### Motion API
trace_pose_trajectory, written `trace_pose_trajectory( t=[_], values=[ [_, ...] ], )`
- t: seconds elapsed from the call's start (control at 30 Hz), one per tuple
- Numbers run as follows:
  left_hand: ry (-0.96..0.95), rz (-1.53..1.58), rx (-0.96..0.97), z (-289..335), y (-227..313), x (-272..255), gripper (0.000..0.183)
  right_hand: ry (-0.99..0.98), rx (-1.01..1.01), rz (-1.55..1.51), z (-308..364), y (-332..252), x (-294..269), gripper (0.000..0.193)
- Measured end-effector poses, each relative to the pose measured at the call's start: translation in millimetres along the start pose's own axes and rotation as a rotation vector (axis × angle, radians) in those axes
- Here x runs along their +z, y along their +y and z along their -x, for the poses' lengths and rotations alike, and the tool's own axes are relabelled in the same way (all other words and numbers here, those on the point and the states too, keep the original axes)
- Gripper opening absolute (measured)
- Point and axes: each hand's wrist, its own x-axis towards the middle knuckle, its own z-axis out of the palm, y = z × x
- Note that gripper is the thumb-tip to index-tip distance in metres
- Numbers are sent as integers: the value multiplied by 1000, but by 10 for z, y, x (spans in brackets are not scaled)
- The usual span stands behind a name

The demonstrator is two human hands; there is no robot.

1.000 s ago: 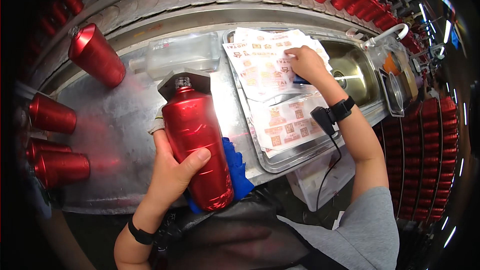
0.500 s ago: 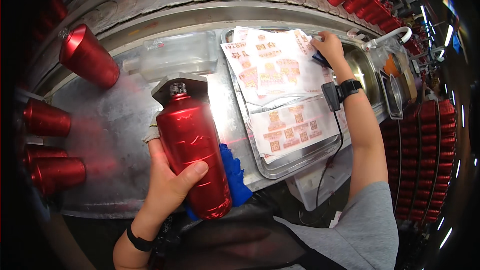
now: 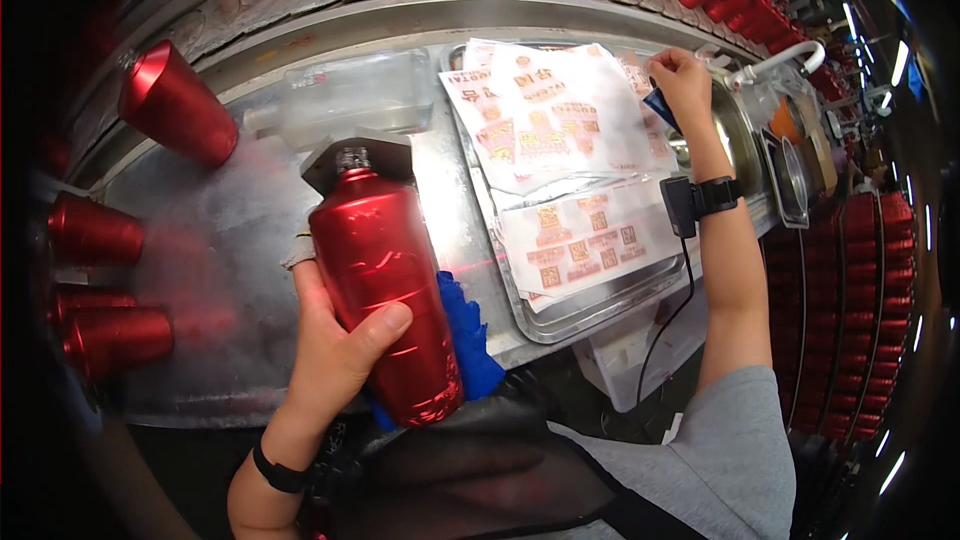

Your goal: Applying labels to red metal bottles on a conveyor line.

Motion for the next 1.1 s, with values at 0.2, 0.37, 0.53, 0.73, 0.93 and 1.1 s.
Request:
trace_pose_trajectory(
  t=[0.2,0.37,0.53,0.73,0.93,1.1],
  values=[
    [25,-58,15,20,-3,8,81,-113,201,-250,72,1489,-416,17],
    [8,-103,16,13,-19,-34,82,-362,422,-265,458,2030,-391,17],
    [23,-114,42,6,-39,-21,79,-443,511,-193,499,2089,-342,17],
    [24,-118,51,59,-51,-21,76,-398,295,-44,406,1947,-237,23],
    [-40,-89,50,22,-50,11,78,-388,283,112,531,2052,-258,27],
    [8,-81,32,65,-47,-4,67,-140,70,84,405,1186,-729,27]
  ],
)
